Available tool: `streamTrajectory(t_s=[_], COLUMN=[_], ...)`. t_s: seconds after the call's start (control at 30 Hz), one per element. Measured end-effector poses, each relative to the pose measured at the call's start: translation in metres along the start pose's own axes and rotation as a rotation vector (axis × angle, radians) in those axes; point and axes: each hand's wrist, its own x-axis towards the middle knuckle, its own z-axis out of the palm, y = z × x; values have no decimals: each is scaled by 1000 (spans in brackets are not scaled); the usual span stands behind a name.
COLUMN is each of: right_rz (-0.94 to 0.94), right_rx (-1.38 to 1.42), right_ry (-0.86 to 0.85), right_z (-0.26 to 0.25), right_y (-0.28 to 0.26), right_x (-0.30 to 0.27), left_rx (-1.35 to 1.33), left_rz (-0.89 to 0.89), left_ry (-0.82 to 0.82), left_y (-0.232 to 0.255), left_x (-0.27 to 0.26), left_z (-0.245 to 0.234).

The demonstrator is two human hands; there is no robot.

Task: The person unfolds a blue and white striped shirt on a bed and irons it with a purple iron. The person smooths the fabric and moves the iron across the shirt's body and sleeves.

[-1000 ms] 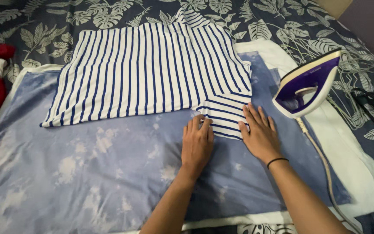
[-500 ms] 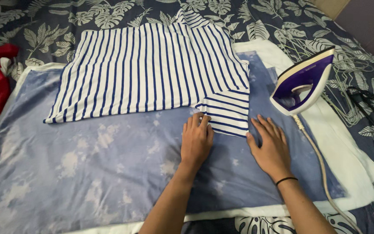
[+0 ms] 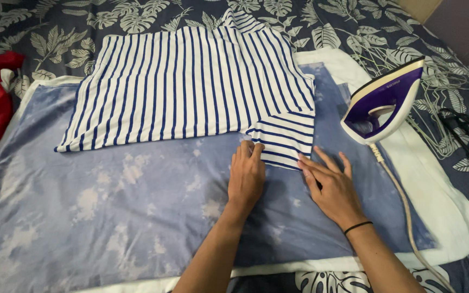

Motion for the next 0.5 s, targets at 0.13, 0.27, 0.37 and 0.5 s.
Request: streamTrajectory(t_s=[0.13,0.27,0.37,0.5], right_rz=[67,162,243,391], right_rx=[107,225,181,331], right_ry=[94,444,696,599], right_z=[7,8,-2,-22], right_y=[10,41,86,136], right_x=[-8,-13,4,30], left_rx=[42,111,72,50], left_rz=[11,60,157,466], left_ry=[-20,10,-96,-328], left_y=[1,4,2,3], left_x=[-1,-3,0,2], left_z=[-2,-5,-3,10])
